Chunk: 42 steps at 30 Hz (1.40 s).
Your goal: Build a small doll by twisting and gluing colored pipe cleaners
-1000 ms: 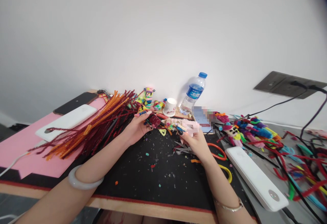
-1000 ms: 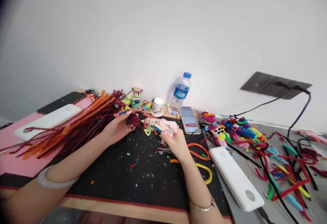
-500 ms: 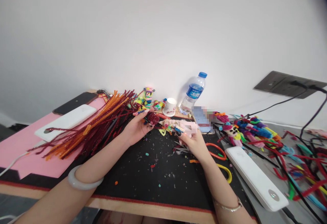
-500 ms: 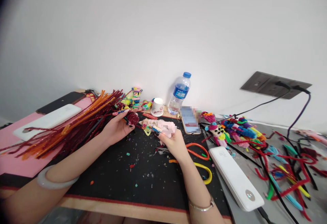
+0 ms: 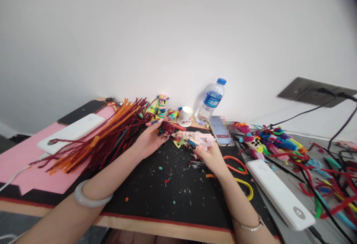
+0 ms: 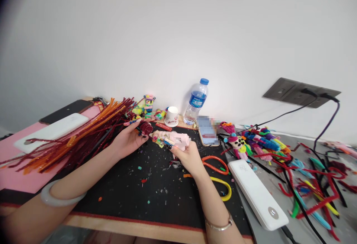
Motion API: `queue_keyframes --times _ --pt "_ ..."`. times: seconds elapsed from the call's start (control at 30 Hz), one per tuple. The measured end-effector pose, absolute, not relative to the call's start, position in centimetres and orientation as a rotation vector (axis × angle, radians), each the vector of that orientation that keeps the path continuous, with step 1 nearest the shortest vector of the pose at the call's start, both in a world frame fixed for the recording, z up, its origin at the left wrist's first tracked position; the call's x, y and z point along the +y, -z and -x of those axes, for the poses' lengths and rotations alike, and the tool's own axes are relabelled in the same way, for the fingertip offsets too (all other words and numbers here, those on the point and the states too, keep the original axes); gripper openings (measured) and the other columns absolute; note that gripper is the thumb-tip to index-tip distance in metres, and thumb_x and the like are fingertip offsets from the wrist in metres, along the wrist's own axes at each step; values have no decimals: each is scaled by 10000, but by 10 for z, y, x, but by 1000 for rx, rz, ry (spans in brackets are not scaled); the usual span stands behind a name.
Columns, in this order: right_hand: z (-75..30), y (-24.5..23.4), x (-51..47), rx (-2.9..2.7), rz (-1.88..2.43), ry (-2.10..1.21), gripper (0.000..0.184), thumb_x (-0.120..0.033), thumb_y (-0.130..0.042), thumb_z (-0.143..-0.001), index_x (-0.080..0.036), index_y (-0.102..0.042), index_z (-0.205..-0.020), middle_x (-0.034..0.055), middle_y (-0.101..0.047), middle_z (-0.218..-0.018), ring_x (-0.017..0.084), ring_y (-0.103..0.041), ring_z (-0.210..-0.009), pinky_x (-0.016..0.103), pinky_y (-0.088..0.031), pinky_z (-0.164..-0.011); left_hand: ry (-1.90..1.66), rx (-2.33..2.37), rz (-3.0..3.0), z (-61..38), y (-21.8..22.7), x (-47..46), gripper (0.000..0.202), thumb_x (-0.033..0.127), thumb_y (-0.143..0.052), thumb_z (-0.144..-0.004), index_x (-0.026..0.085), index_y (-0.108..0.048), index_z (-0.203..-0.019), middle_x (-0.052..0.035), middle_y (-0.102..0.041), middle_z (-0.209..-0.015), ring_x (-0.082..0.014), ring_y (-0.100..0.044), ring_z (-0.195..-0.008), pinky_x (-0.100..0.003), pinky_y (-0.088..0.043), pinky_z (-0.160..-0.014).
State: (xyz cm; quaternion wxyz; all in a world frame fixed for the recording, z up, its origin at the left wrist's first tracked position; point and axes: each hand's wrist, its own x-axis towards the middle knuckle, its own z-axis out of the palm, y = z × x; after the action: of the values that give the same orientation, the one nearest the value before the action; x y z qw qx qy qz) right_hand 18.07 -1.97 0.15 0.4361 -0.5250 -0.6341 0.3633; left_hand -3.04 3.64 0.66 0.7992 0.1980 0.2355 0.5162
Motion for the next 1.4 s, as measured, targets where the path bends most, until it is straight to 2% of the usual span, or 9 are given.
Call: queue_keyframes --times 0.3,0.5,0.63,0.77,1.1,1.4 --pt "-180 0 -19 -1554 1243 -936 179 -317 -593 -730 -139 -579 -746 -21 -492 -563 89 -391 -486 204 -317 -439 -1114 500 -417 29 -8 36 189 164 -488 -848 126 -643 -950 -35 -672 -767 -112 -629 -649 -227 -543 -587" --pt "-184 5 -18 -1533 1231 -943 194 -315 -576 -755 -150 -519 -671 -32 -474 -544 80 -375 -476 202 -310 -444 -1097 476 -381 31 -5 37 196 176 -496 -848 125 -626 -986 -34 -667 -758 -101 -619 -610 -228 -542 -556" --pt "-182 3 -19 -1554 1235 -924 183 -321 -585 -747 -139 -560 -744 -24 -488 -583 82 -379 -492 203 -334 -457 -1096 489 -352 31 -6 37 189 169 -499 -845 124 -622 -981 -27 -660 -742 -101 -611 -589 -229 -534 -531" --pt "-181 3 -18 -1598 1266 -908 179 -314 -582 -744 -136 -573 -733 -16 -496 -600 94 -400 -526 212 -358 -497 -1090 496 -348 30 -8 36 189 162 -502 -840 125 -621 -982 -23 -652 -719 -102 -606 -571 -231 -530 -526" --pt "-182 2 -19 -1566 1291 -901 155 -290 -564 -751 -152 -543 -683 -36 -461 -524 88 -374 -475 206 -302 -445 -1093 501 -341 30 -8 36 188 167 -509 -838 134 -609 -994 -30 -657 -742 -99 -615 -580 -223 -535 -528" --pt "-183 0 -18 -1540 1277 -895 179 -316 -572 -748 -146 -562 -695 -35 -478 -513 88 -381 -453 215 -303 -441 -1081 507 -343 30 -8 37 193 180 -504 -844 136 -606 -1002 -27 -650 -725 -94 -606 -559 -226 -533 -523"
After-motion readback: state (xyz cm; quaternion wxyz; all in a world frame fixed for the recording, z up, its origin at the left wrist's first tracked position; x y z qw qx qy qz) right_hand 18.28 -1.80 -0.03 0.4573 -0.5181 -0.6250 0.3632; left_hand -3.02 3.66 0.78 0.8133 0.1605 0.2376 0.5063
